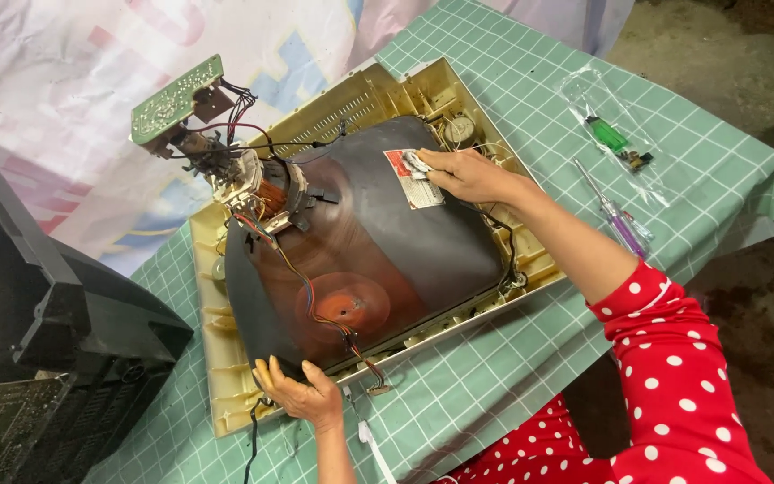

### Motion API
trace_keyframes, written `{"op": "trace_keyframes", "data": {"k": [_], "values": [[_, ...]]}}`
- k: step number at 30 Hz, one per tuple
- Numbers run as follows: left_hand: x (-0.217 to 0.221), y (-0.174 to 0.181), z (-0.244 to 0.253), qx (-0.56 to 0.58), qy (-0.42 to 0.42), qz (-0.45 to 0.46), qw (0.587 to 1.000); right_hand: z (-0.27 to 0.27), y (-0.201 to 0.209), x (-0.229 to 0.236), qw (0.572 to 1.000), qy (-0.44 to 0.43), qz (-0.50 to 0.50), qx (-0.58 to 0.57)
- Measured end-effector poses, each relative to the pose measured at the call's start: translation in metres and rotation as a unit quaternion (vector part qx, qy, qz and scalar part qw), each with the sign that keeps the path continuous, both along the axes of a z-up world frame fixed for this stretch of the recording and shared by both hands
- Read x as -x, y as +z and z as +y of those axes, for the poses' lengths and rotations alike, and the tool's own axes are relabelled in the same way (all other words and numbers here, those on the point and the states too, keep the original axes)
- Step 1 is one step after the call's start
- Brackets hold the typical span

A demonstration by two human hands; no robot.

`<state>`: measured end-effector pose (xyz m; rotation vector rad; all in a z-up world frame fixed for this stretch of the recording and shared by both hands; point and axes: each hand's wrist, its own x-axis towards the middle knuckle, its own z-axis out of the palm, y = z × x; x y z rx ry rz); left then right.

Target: Cleaning the back panel and cathode ray tube of a disassembled television using a cloth.

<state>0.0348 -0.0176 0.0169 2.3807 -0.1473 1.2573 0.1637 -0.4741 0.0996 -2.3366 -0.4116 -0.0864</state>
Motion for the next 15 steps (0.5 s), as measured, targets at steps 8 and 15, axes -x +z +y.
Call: {"op": "trace_keyframes", "data": {"k": [8, 15], "values": [[0.000, 0.000, 0.001, 0.001, 0.002, -0.006, 1.000, 0.009, -0.020, -0.021, 0.992, -0.093, -0.081, -0.015], [-0.001, -0.003, 0.001, 0.015, 0.006, -0.008, 1.000, 0.031, -0.012, -0.057, 0.982, -0.150, -0.105, -0.038]]}}
